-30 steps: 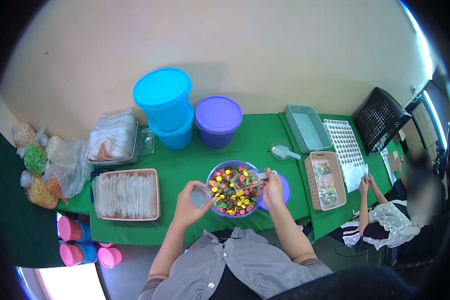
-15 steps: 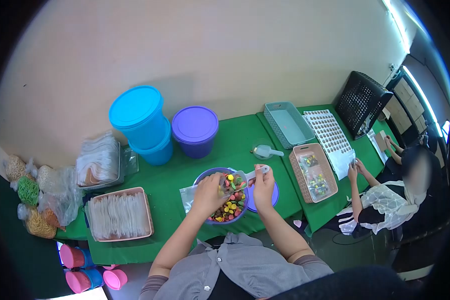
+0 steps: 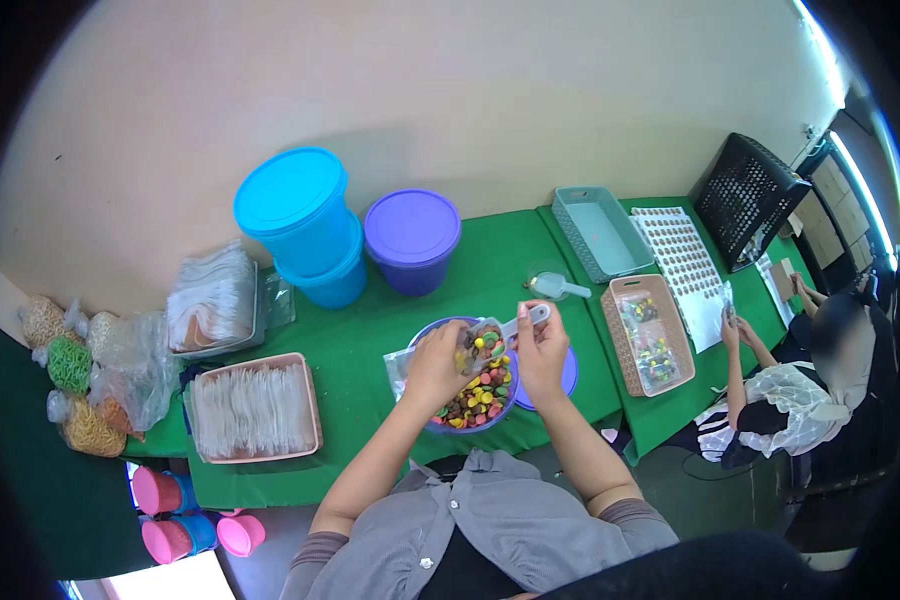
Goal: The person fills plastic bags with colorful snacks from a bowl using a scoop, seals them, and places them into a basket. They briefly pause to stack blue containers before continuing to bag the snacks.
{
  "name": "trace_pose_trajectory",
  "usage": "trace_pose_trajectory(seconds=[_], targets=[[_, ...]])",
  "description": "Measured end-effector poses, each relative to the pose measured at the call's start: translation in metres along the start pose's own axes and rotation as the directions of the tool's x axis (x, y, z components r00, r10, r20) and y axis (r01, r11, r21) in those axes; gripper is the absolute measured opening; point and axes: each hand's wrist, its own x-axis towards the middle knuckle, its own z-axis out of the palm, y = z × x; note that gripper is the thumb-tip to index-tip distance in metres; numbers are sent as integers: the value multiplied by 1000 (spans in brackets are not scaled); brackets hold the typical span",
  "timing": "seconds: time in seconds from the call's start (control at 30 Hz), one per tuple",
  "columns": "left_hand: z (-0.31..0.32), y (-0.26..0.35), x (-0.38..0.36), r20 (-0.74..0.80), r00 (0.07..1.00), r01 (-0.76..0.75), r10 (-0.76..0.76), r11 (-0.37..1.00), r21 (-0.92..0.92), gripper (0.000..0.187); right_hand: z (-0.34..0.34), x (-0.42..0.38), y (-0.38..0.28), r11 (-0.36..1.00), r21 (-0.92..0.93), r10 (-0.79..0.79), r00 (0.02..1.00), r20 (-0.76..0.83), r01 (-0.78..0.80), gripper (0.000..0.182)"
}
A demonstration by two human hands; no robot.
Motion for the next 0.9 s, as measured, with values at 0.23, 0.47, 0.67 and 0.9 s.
trace_pose_trajectory(seconds=[0.23,0.47,0.67,0.9], targets=[[-3,-1,-7,-18,1000,7,-7,1000,-12,58,3,-1,-11,997,-2,-75,997,3,75,17],[-3,3,-12,-24,1000,-5,5,1000,-7,58,3,3,-15,995,5,-103,994,-28,103,22],[-1,2,-15,-30,999,33,-35,997,-65,65,4,7,-11,993,-8,-120,991,-59,120,23],[-5,8,-13,-40,998,48,-51,997,-53,58,0,10,-6,987,-19,-159,984,-82,158,23]])
